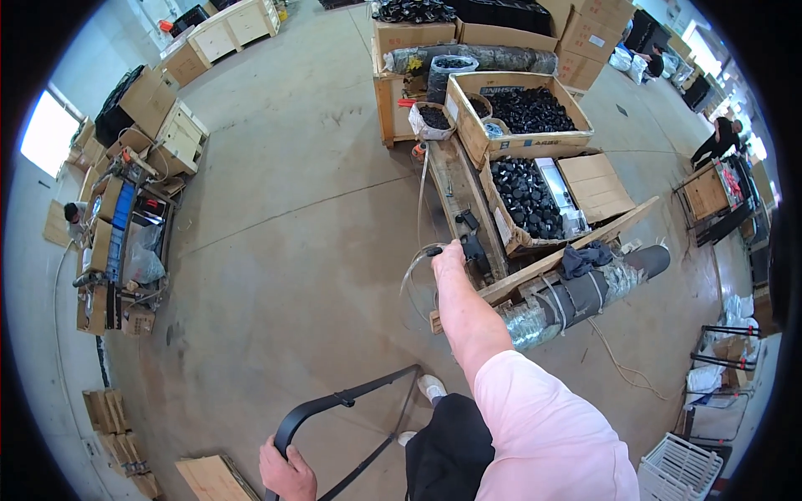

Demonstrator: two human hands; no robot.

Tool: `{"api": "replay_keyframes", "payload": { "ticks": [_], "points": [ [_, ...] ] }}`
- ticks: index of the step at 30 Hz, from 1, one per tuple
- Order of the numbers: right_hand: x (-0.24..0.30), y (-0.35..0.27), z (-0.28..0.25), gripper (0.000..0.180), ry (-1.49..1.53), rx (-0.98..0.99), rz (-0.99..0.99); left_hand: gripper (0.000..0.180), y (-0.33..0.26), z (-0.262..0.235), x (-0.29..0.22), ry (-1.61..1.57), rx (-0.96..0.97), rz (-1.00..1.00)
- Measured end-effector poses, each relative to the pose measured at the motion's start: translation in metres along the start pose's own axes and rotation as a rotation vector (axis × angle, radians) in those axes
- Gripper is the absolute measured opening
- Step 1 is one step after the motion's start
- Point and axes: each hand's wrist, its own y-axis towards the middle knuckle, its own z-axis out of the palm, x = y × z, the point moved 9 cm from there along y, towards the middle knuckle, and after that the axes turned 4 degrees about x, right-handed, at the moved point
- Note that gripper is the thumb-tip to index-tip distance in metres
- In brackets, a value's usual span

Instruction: Assembling metal furniture frames by attaching plastic caps and components using a power drill and hands.

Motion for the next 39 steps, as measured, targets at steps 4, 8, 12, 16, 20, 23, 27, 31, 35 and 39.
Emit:
{"api": "replay_keyframes", "payload": {
  "ticks": [4,8,12,16,20,23,27,31,35,39],
  "points": [
    [-0.01,-0.002,-0.012,0.053,-0.077,-0.044,0.038,0.046,-0.008,-0.004,0.002,0.005,0.025,-0.029],
    [-0.006,0.027,0.002,0.04,-0.038,0.162,0.027,0.036,-0.013,-0.003,-0.003,0.041,-0.002,0.013],
    [0.025,0.03,0.026,0.034,-0.786,0.299,0.094,0.036,-0.018,-0.014,-0.027,-0.044,0.041,-0.019],
    [0.034,-0.042,0.058,0.037,-1.141,0.678,-0.147,0.042,-0.034,-0.015,-0.045,-0.043,0.068,-0.01],
    [0.057,-0.296,0.01,0.051,-1.113,1.391,-0.829,0.06,-0.079,-0.04,-0.045,-0.024,0.151,-0.013],
    [0.07,-0.36,-0.115,0.046,-1.165,1.73,-0.504,0.054,-0.13,-0.04,-0.012,0.049,0.367,-0.239],
    [0.127,-0.336,-0.296,0.04,-1.577,1.548,-0.619,0.034,-0.185,-0.059,-0.009,-0.032,0.208,-0.215],
    [0.141,-0.234,-0.486,0.039,-1.986,1.224,-0.691,0.027,-0.224,-0.049,-0.002,-0.006,-0.004,-0.175],
    [0.214,-0.147,-0.681,0.041,-2.117,0.872,-0.505,0.034,-0.269,-0.072,-0.054,0.029,0.093,-0.028],
    [0.289,-0.08,-0.844,0.043,-1.912,0.501,-0.282,0.041,-0.309,-0.057,-0.108,-0.019,0.228,-0.007]
  ]
}}
